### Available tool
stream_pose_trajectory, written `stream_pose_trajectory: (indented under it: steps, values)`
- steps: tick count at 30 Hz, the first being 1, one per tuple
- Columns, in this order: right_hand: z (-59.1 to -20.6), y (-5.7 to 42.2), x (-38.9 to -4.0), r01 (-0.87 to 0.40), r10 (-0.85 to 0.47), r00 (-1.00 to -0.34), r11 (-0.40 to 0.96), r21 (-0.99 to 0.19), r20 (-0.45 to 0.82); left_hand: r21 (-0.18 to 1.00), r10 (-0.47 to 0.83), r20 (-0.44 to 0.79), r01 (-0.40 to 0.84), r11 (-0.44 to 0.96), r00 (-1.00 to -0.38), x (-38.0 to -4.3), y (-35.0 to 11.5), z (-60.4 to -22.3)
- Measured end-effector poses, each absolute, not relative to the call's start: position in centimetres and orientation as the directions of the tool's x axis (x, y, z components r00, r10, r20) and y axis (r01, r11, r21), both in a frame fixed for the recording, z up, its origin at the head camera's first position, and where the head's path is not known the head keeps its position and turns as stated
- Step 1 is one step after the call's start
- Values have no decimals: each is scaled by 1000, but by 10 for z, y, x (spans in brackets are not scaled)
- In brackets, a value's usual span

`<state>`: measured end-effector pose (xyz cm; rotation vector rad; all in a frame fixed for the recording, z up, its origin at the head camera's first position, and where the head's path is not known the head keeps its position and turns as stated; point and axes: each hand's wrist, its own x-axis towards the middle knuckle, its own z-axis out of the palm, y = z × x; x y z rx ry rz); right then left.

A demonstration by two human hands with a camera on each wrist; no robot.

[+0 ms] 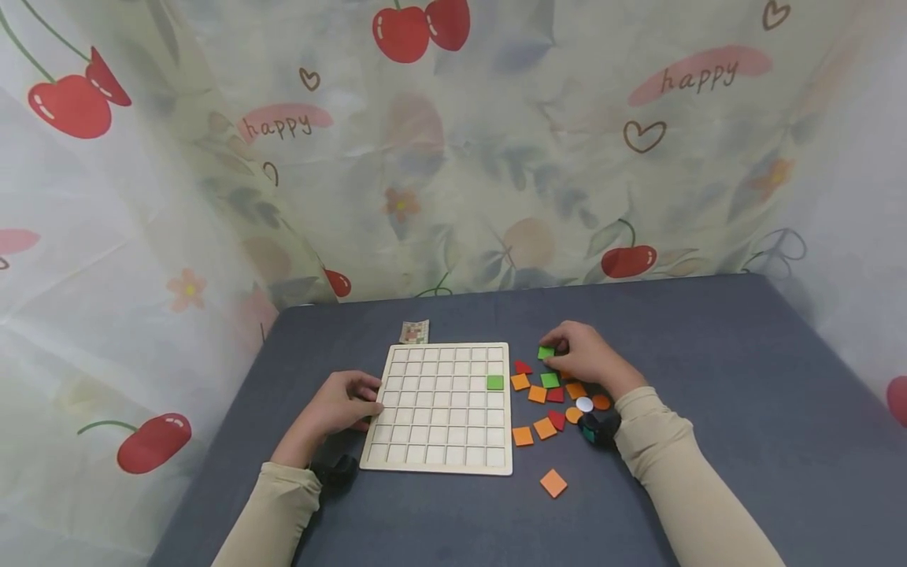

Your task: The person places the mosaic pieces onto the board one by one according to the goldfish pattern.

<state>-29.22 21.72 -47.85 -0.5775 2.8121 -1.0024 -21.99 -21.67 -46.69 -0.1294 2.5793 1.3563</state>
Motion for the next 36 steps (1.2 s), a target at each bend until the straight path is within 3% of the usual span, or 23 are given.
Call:
stream_pose_trajectory:
  steps: [14,36]
  values:
    - [-473,205,-286,-338,-365,-924,643,-688,113,810,35,-231,-172,561,-972,-222,-217,-468]
    - [-466,126,-268,-424,-553,-828,513,-746,91,809,22,-227,-176,560,-974,-219,-217,-467]
